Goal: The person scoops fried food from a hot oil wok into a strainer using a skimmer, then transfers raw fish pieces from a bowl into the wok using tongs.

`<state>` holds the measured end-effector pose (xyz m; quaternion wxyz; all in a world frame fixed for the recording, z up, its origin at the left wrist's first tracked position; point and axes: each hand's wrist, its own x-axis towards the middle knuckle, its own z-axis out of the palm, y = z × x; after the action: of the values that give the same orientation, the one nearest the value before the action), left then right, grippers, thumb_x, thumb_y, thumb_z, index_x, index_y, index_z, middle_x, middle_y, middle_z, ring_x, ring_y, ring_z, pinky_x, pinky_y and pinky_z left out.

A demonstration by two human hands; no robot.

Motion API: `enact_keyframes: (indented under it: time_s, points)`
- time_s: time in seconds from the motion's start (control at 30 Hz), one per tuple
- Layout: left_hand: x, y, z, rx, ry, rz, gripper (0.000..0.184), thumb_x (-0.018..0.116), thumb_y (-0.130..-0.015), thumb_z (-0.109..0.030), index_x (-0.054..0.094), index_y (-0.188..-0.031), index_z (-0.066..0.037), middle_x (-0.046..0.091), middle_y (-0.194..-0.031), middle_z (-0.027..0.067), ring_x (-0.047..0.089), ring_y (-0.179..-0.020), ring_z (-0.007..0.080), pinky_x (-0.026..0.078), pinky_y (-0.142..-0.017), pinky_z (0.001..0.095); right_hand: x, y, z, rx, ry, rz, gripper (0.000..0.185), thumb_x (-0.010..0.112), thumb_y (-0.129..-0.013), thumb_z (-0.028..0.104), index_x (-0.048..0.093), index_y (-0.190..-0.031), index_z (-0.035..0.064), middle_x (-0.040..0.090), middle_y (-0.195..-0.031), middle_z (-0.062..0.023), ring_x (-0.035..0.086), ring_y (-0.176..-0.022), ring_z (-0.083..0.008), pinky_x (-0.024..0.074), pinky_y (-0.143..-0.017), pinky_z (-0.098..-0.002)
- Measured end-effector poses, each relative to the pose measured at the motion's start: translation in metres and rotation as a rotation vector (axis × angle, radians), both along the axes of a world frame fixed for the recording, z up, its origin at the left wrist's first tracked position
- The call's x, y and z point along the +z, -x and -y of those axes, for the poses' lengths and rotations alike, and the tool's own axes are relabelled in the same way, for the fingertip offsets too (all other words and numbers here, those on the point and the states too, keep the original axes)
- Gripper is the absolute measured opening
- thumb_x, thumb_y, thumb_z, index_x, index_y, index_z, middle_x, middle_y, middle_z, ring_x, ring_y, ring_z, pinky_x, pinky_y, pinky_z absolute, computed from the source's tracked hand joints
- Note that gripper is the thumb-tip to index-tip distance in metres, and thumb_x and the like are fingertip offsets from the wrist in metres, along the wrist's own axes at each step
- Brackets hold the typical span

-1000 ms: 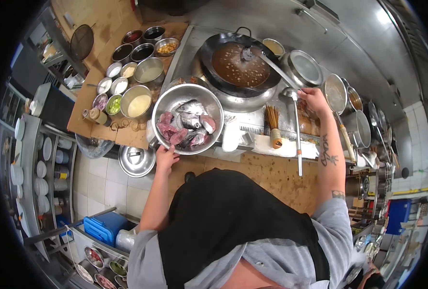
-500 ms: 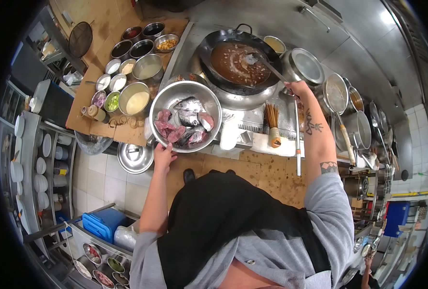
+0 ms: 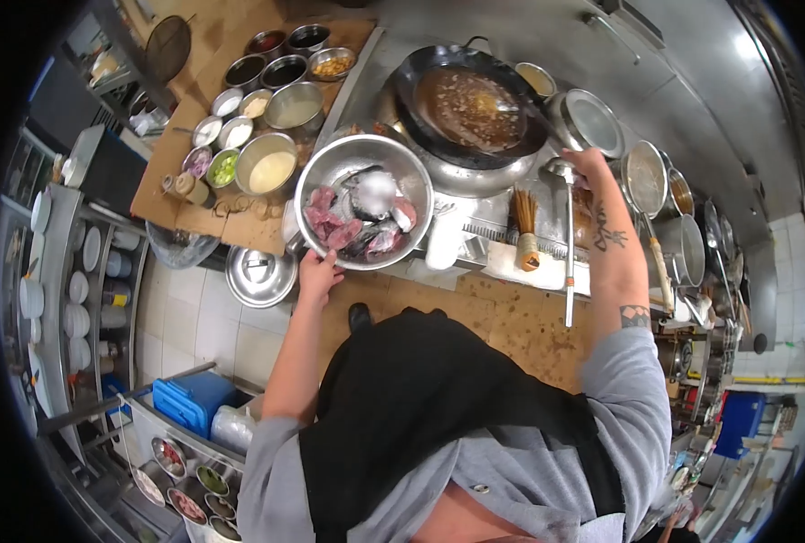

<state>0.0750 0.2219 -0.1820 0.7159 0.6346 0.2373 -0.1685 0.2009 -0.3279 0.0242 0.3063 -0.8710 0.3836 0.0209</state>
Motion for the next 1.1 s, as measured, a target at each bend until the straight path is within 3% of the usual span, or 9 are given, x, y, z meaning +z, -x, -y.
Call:
enact_keyframes:
  time_s: [0.1, 0.2, 0.3, 0.4, 0.47, 0.53, 0.7, 0.93, 1.1]
  points:
    - [0.001, -0.001, 0.0, -0.009, -0.008, -0.007, 0.017, 0.058, -0.099, -0.021, 0.057, -0.112, -0.009, 0.067, -0.099, 0.0049, 0.067, -0.079, 0.0174, 0.056, -0.064, 0.0311, -0.02, -0.003, 0.042, 0.215, 0.362, 0.037, 0.044, 0.072, -0.086, 0.04, 0.065, -0.072, -0.0012, 0.054, -0.057, -0.0076, 0.048, -0.041, -0.0183, 0.0378, -0.04, -0.0359]
    - [0.007, 0.0, 0.0, -0.011, -0.021, -0.018, 0.017, 0.058, -0.099, -0.021, 0.057, -0.113, -0.01, 0.066, -0.1, 0.0047, 0.067, -0.079, 0.0171, 0.055, -0.064, 0.031, 0.014, 0.026, 0.011, 0.321, 0.51, 0.202, 0.041, 0.073, -0.086, 0.038, 0.074, -0.095, -0.0013, 0.064, -0.068, -0.0114, 0.061, -0.06, -0.0197, 0.0489, -0.061, -0.0349]
    - [0.002, -0.002, -0.003, -0.035, -0.012, -0.015, 0.018, 0.058, -0.1, -0.021, 0.057, -0.114, -0.01, 0.066, -0.102, 0.0046, 0.067, -0.081, 0.017, 0.055, -0.065, 0.0306, 0.072, 0.074, -0.069, 0.38, 0.321, 0.213, 0.061, 0.076, -0.082, 0.042, 0.066, -0.117, -0.0068, 0.071, -0.096, -0.0223, 0.07, -0.091, -0.03, 0.0512, -0.085, -0.0371]
    - [0.003, -0.002, -0.003, -0.037, 0.009, -0.015, 0.018, 0.057, -0.1, -0.02, 0.057, -0.115, -0.01, 0.066, -0.102, 0.0048, 0.067, -0.081, 0.0171, 0.055, -0.066, 0.0303, 0.079, 0.112, -0.128, 0.44, -0.004, 0.113, 0.06, 0.076, -0.083, 0.04, 0.066, -0.119, -0.0061, 0.071, -0.096, -0.0206, 0.069, -0.089, -0.027, 0.051, -0.085, -0.0356]
    - [0.0, -0.002, -0.005, -0.049, 0.025, 0.0, 0.019, 0.058, -0.1, -0.02, 0.057, -0.115, -0.009, 0.066, -0.102, 0.0054, 0.067, -0.081, 0.0174, 0.055, -0.066, 0.0298, 0.046, 0.123, -0.138, 0.579, 0.006, 0.015, 0.06, 0.076, -0.082, 0.041, 0.066, -0.12, -0.0043, 0.071, -0.1, -0.0226, 0.069, -0.093, -0.0304, 0.0514, -0.087, -0.0376]
    - [-0.003, -0.003, -0.008, -0.066, 0.027, 0.001, 0.02, 0.058, -0.099, -0.02, 0.056, -0.115, -0.008, 0.066, -0.102, 0.0057, 0.068, -0.082, 0.0177, 0.054, -0.066, 0.0296, 0.013, 0.133, -0.161, 0.706, 0.198, -0.007, 0.056, 0.074, -0.082, 0.041, 0.067, -0.118, -0.0009, 0.07, -0.106, -0.0228, 0.069, -0.099, -0.0362, 0.0523, -0.089, -0.0423]
    - [-0.005, -0.005, -0.009, -0.094, 0.022, -0.012, 0.02, 0.058, -0.1, -0.021, 0.054, -0.115, -0.008, 0.066, -0.104, 0.0066, 0.068, -0.085, 0.0185, 0.055, -0.067, 0.031, -0.022, 0.142, -0.207, 0.739, 0.394, -0.087, 0.054, 0.074, -0.076, 0.042, 0.069, -0.119, 0.0108, 0.071, -0.099, -0.0211, 0.068, -0.097, -0.0347, 0.053, -0.089, -0.0435]
    - [-0.002, -0.007, -0.007, -0.124, 0.036, 0.003, 0.02, 0.058, -0.1, -0.021, 0.054, -0.114, -0.007, 0.066, -0.103, 0.0082, 0.069, -0.085, 0.0198, 0.055, -0.067, 0.0307, -0.034, 0.128, -0.202, 0.714, 0.322, -0.186, 0.055, 0.077, -0.075, 0.042, 0.069, -0.12, 0.0104, 0.069, -0.11, -0.0212, 0.067, -0.1, -0.0353, 0.0528, -0.091, -0.0426]
    - [-0.001, -0.008, -0.008, -0.122, 0.049, -0.001, 0.02, 0.058, -0.099, -0.02, 0.054, -0.113, -0.006, 0.066, -0.103, 0.0083, 0.069, -0.084, 0.0202, 0.055, -0.065, 0.0308, -0.028, 0.148, -0.233, 0.758, 0.616, -0.115, 0.052, 0.069, -0.081, 0.027, 0.06, -0.13, 0.0156, 0.065, -0.103, -0.0181, 0.067, -0.095, -0.0336, 0.0542, -0.081, -0.0447]
